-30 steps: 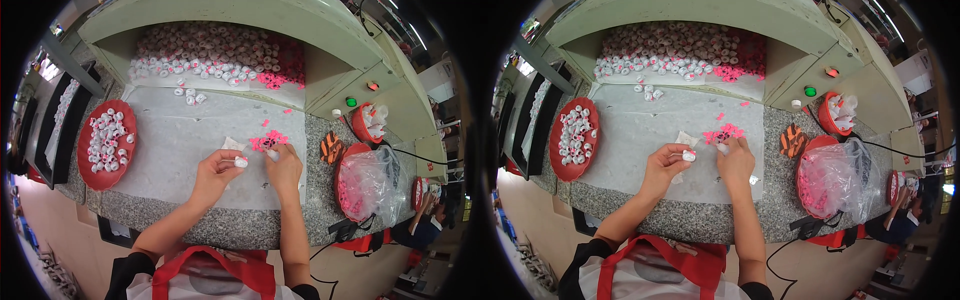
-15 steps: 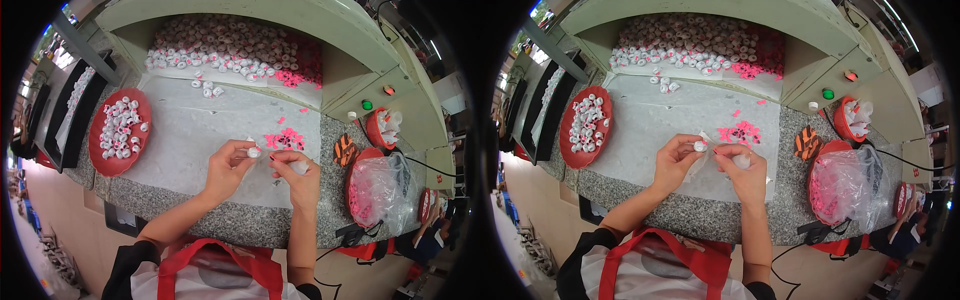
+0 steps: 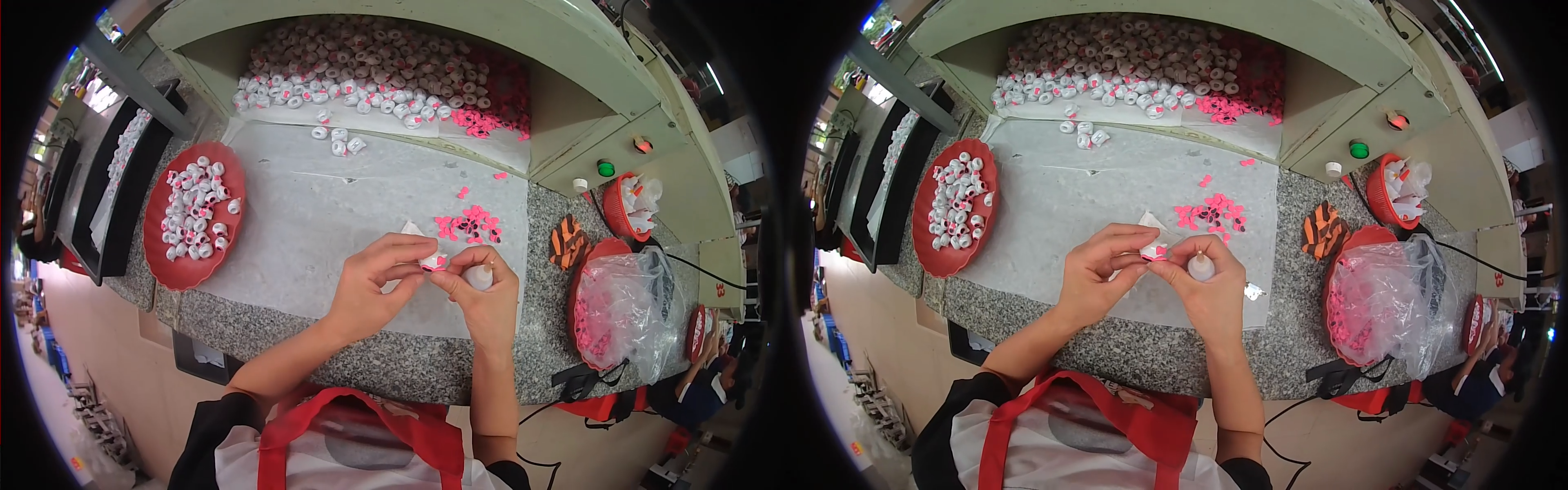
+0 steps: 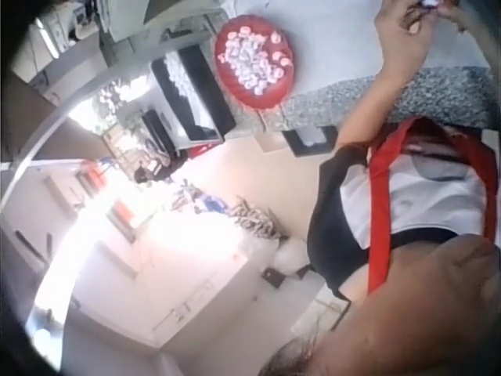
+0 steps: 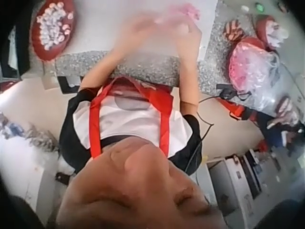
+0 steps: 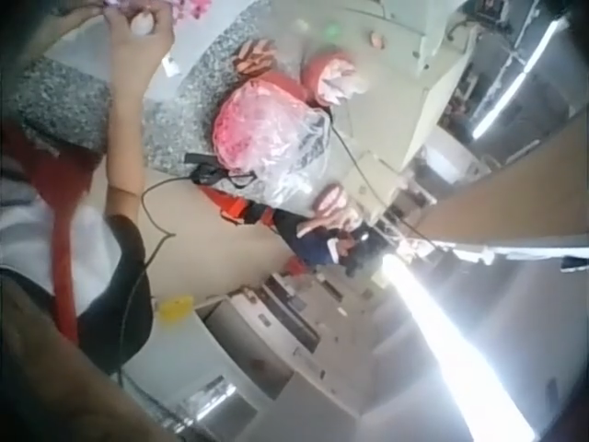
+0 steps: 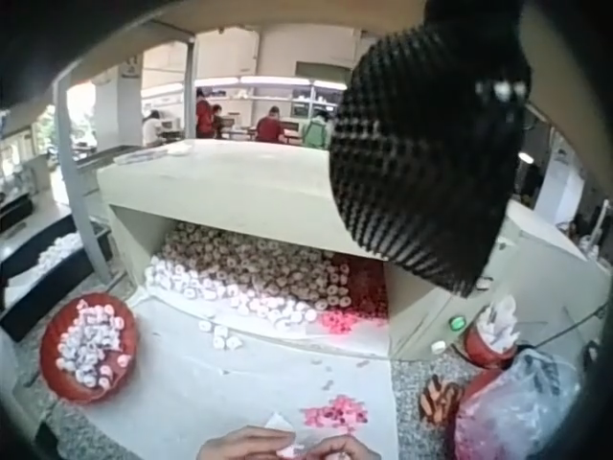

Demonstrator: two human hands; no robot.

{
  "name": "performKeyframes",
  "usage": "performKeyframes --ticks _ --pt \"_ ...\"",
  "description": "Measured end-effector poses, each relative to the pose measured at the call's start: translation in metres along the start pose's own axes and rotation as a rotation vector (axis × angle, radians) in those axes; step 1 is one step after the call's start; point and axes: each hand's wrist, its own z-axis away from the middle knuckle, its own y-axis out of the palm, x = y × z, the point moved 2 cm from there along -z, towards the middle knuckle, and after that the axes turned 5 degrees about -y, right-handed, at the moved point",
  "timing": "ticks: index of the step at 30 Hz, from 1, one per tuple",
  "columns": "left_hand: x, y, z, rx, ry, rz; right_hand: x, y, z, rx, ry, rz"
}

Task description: Gluing small pink bow accessories onto white plastic character figures in a factory setting.

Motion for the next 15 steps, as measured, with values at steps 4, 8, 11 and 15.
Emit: performKeyframes --ticks 4,8,11,15 --pt "0.005 -0.006 -0.005 0.099 -0.197 0.341 0.004 0.003 0.0 0.01 -0.059 -0.023" --pt "0.009 -0.006 -0.004 0.082 -0.244 0.356 0.007 0.005 0.003 0.022 -0.063 0.038" --pt "0.007 0.001 -0.001 0.047 -0.089 0.259 0.006 0.001 0.002 0.081 -0.04 0.016" --pt "0.008 0.003 0.001 0.013 -0.048 0.212 0.0 0.001 0.002 0.077 -0.083 0.027"
